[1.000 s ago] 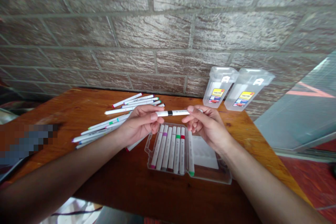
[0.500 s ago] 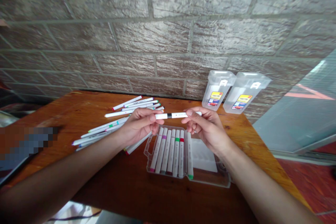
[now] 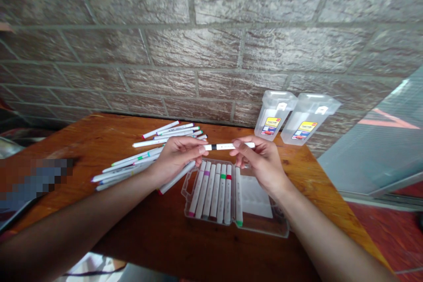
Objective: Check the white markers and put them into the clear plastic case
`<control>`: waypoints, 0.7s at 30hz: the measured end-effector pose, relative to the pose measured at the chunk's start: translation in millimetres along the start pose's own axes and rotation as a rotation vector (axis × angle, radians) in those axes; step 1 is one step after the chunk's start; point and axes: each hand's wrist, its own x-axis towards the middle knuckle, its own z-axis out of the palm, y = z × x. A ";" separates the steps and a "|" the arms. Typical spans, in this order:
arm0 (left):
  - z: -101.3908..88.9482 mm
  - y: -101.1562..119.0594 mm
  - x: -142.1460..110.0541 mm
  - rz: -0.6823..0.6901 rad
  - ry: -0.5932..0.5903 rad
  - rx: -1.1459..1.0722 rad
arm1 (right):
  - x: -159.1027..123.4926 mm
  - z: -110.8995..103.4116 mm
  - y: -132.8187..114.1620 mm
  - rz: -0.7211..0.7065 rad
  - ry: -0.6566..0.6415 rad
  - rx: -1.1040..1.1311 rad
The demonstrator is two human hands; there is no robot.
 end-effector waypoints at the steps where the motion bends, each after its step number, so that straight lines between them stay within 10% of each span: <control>1: -0.4 -0.6 0.2 0.007 0.001 0.013 | -0.3 0.1 -0.1 -0.005 -0.006 -0.009; 21: -0.8 1.0 0.1 0.028 0.026 0.205 | -5.2 1.9 -0.4 -0.008 -0.061 -0.145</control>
